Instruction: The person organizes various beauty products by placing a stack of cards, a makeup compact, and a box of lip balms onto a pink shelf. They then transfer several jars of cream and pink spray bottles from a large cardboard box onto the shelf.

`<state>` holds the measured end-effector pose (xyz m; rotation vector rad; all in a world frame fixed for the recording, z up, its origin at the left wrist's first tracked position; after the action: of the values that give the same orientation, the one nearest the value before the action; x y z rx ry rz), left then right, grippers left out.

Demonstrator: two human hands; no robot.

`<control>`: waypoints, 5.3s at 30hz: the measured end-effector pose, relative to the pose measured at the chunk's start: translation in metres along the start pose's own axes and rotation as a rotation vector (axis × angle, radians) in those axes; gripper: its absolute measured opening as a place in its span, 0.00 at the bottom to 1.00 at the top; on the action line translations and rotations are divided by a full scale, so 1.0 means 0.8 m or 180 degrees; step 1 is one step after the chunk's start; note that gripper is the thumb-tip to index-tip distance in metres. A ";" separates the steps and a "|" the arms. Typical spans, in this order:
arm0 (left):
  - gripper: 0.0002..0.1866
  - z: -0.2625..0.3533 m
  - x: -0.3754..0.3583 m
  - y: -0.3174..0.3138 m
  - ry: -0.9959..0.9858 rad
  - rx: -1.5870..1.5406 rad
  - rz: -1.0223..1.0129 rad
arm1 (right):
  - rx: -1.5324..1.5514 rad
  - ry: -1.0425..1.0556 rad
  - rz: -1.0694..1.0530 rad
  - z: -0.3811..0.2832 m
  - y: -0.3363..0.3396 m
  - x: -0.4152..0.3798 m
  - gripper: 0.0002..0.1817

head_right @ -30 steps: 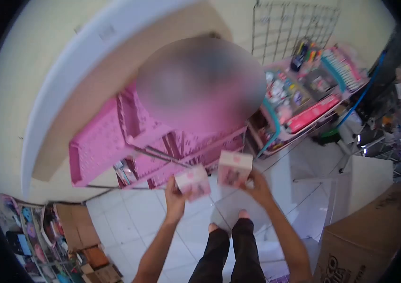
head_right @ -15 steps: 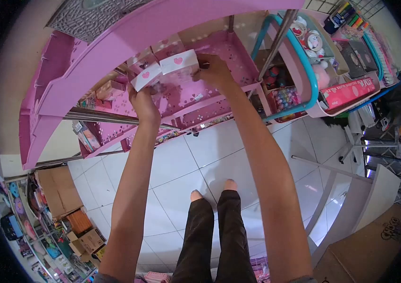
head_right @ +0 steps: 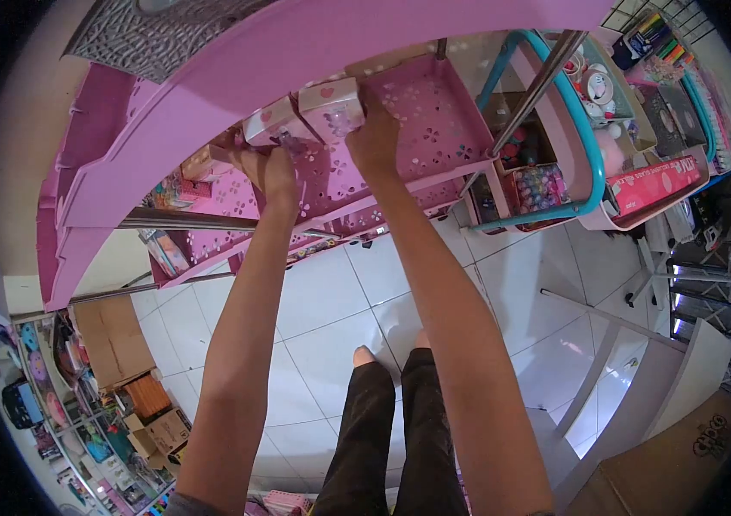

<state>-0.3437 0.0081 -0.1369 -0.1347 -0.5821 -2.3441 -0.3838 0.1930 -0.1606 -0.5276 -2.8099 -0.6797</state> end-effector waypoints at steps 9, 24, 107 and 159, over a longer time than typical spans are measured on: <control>0.27 -0.004 0.002 -0.010 -0.0218 -0.0091 -0.0181 | -0.0074 -0.0272 -0.0660 -0.011 -0.020 0.006 0.33; 0.25 0.141 -0.404 0.150 0.0839 -0.1260 -0.2231 | 0.2755 -0.2193 -0.0355 -0.136 0.324 -0.259 0.26; 0.23 0.397 -0.068 0.351 -0.1282 -0.1203 -0.2226 | 0.1714 -0.0105 -0.1868 -0.429 0.251 -0.172 0.30; 0.39 -0.002 -0.080 -0.001 -0.0299 -0.0387 -0.0990 | -0.1838 0.2107 -0.0525 -0.094 0.031 -0.019 0.20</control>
<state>-0.2961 0.0473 -0.1549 -0.2251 -0.5371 -2.6882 -0.3521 0.1733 -0.0889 -0.1041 -2.0306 -1.4096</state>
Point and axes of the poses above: each hand's wrist, its own x-axis towards the middle knuckle, its own y-axis out of the back of the hand, z = x × y, the point moved 8 cm from there along x, towards the middle knuckle, and after that the axes turned 3 degrees about -y, right-handed, at the moved point
